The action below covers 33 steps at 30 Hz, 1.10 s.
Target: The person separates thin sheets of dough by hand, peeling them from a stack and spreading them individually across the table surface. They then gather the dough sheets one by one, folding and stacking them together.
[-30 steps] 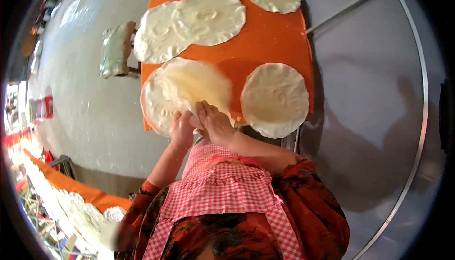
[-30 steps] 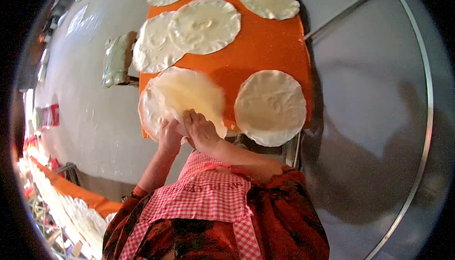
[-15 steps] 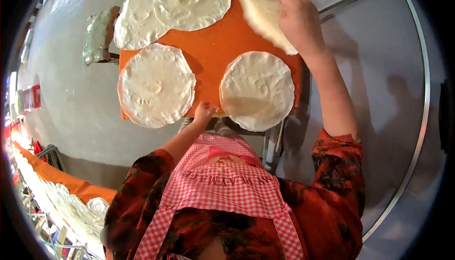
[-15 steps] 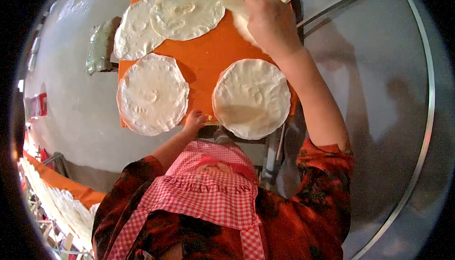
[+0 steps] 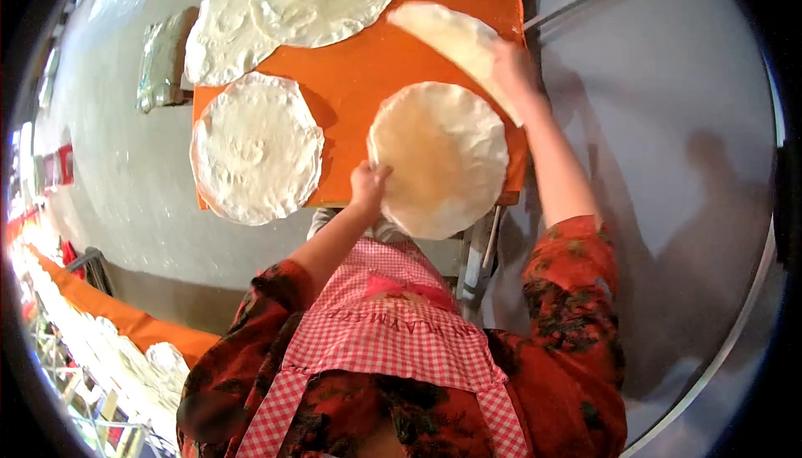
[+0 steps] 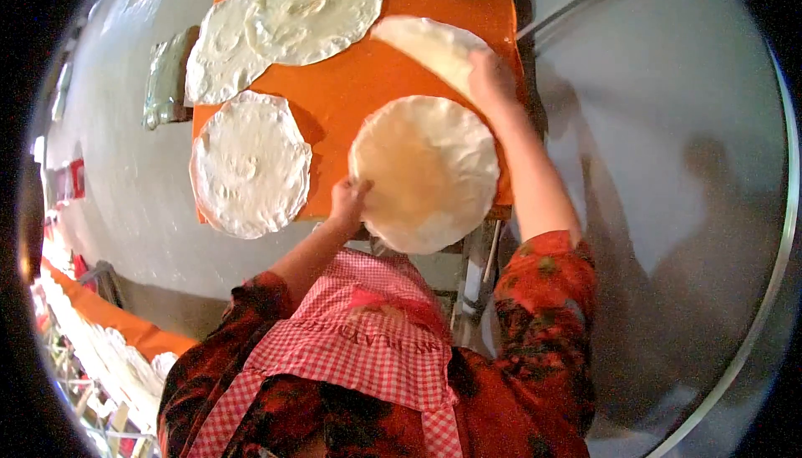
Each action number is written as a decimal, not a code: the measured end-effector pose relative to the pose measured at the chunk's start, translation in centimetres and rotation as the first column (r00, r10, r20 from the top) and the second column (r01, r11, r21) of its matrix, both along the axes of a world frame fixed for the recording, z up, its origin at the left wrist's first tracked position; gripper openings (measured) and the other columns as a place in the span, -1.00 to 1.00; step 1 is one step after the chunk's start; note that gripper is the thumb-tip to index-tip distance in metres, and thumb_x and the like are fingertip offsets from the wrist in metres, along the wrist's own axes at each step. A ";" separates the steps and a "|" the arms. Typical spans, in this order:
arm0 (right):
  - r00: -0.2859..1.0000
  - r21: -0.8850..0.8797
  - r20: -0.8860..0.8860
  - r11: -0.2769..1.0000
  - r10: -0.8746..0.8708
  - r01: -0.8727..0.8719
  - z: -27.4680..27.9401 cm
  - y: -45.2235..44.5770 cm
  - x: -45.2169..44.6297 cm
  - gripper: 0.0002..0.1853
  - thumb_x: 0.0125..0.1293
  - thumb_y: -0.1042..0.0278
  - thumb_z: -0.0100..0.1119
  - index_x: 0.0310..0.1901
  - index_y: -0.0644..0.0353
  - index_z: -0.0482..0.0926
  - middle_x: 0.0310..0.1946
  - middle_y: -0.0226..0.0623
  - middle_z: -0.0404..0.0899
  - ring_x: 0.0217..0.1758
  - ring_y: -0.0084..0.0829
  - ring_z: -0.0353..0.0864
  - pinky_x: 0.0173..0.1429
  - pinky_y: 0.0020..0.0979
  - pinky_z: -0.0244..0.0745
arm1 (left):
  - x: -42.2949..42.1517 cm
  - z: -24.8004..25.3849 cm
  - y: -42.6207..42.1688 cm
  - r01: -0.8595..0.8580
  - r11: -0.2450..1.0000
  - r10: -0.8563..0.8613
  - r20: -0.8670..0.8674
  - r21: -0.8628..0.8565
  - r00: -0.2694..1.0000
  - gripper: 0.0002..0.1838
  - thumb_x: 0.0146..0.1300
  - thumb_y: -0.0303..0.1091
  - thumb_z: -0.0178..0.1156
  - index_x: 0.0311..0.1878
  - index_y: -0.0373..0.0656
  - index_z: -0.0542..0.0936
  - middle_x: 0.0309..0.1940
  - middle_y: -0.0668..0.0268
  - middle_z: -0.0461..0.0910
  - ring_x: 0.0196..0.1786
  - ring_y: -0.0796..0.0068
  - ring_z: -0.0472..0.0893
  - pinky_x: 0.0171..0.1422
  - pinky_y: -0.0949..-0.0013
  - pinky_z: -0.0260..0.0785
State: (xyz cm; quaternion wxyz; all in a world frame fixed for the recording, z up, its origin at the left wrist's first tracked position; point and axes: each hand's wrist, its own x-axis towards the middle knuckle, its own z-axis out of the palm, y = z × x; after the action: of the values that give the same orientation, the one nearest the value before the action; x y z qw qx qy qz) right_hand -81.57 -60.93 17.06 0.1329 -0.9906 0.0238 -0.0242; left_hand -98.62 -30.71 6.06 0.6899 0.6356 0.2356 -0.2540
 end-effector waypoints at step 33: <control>0.872 -0.282 0.454 0.958 0.184 -0.056 13.7 2.8 -5.9 -0.59 0.11 0.67 -0.08 0.02 0.22 0.52 -0.11 -0.05 0.59 -0.05 -0.03 0.55 0.01 -0.12 0.45 | -8.7 -7.4 24.8 -0.212 0.839 0.303 -0.107 0.502 0.947 -0.39 0.12 -0.29 0.27 0.21 -0.02 0.25 -0.12 0.24 0.49 -0.11 0.26 0.51 -0.04 0.20 0.40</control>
State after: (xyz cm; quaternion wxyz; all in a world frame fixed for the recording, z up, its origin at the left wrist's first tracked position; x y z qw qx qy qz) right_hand -87.42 -58.09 30.79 0.0050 -0.9624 -0.0750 -0.2609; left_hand -107.33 -5.89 -1.35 0.5122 0.7241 0.4373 -0.1487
